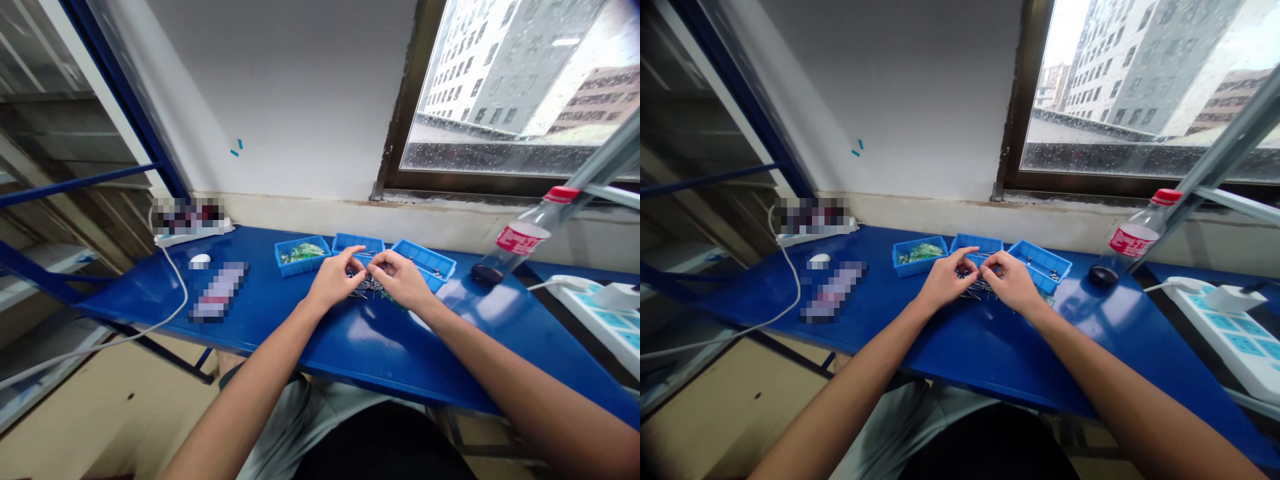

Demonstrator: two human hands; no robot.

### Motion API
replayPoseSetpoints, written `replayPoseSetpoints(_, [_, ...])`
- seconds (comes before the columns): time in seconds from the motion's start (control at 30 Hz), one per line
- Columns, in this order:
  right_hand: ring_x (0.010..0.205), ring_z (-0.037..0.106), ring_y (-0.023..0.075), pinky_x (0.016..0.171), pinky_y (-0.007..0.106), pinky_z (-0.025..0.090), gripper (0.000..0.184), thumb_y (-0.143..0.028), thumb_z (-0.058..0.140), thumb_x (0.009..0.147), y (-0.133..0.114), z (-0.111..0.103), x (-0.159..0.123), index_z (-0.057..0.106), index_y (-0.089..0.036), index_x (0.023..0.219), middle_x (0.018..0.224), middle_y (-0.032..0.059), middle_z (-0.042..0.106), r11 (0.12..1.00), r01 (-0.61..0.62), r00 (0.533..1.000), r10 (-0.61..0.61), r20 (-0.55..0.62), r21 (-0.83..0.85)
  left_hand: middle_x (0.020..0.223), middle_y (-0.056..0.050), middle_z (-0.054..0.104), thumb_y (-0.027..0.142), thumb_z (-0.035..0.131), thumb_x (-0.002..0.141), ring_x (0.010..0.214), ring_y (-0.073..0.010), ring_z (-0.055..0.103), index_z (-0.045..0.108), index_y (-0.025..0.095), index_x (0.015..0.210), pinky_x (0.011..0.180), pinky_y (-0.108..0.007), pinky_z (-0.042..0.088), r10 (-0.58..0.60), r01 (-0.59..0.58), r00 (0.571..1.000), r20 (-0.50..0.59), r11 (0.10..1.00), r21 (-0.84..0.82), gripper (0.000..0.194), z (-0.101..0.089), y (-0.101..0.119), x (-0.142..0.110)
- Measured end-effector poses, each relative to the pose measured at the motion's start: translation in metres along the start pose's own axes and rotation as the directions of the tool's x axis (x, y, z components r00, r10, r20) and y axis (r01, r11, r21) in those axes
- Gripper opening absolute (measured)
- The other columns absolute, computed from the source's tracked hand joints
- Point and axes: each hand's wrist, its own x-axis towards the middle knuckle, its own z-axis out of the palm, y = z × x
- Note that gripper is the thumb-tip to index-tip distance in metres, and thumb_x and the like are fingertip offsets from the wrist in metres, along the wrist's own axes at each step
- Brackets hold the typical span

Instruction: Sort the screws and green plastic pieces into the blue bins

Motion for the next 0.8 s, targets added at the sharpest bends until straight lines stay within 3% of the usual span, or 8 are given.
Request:
replayPoseSetpoints(0.17, [0.072,0.063,0.0189,0.069,0.034,0.055,0.03,-0.052,0.067,0.096,0.0085,0.0001,0.002,0.068,-0.022,0.097,0.089,0.0039,0.07,0.987,-0.065,0.996,0.053,0.078,0.149,0.1,-0.006,0.082,0.024,0.077,0.088,0.089,-0.0194,0.077,0.068,0.018,0.13,0.083,-0.03,0.06,-0.089,0.068,0.989,-0.119,0.984,-0.166,0.044,-0.0048,0.0044,0.003])
replayPoseSetpoints(0.33, [0.078,0.066,0.0208,0.073,0.035,0.056,0.032,-0.053,0.068,0.096,0.0056,0.0026,-0.0005,0.073,-0.022,0.101,0.095,0.0057,0.074,0.993,-0.044,0.995,0.033,0.095,0.113,0.101,-0.008,0.081,0.026,0.081,0.086,0.093,-0.02,0.077,0.065,0.016,0.133,0.085,-0.03,0.06,-0.141,0.103,0.985,-0.099,0.943,-0.317,0.05,-0.0039,0.0009,0.0046])
replayPoseSetpoints(0.53, [0.096,0.072,0.0252,0.09,0.041,0.056,0.025,-0.047,0.066,0.097,0.0037,0.0037,-0.0014,0.078,-0.025,0.102,0.104,0.0062,0.078,0.998,0.033,0.996,-0.037,0.085,0.051,0.103,-0.009,0.081,0.027,0.081,0.087,0.095,-0.0206,0.077,0.068,0.017,0.131,0.085,-0.031,0.061,-0.149,0.117,0.986,-0.081,0.944,-0.309,0.047,-0.0018,0.0018,0.0043])
replayPoseSetpoints(0.7, [0.084,0.071,0.0235,0.078,0.038,0.057,0.028,-0.049,0.068,0.096,0.005,0.003,-0.0005,0.079,-0.023,0.101,0.099,0.0061,0.08,0.998,-0.025,0.997,0.021,0.079,0.055,0.115,-0.011,0.078,0.033,0.08,0.088,0.107,-0.0236,0.074,0.081,0.018,0.102,0.082,-0.032,0.061,-0.078,0.052,0.991,-0.106,0.971,-0.232,0.021,-0.0032,0.0006,0.0046])
replayPoseSetpoints(0.8, [0.078,0.07,0.022,0.071,0.035,0.057,0.031,-0.051,0.07,0.094,0.0054,0.0029,-0.0006,0.079,-0.023,0.101,0.095,0.0059,0.08,0.996,-0.046,0.996,0.04,0.077,0.073,0.115,-0.012,0.077,0.034,0.081,0.087,0.106,-0.0233,0.073,0.08,0.018,0.088,0.081,-0.031,0.06,-0.057,0.03,0.992,-0.111,0.973,-0.228,0.017,-0.0045,-0.0003,0.0051])
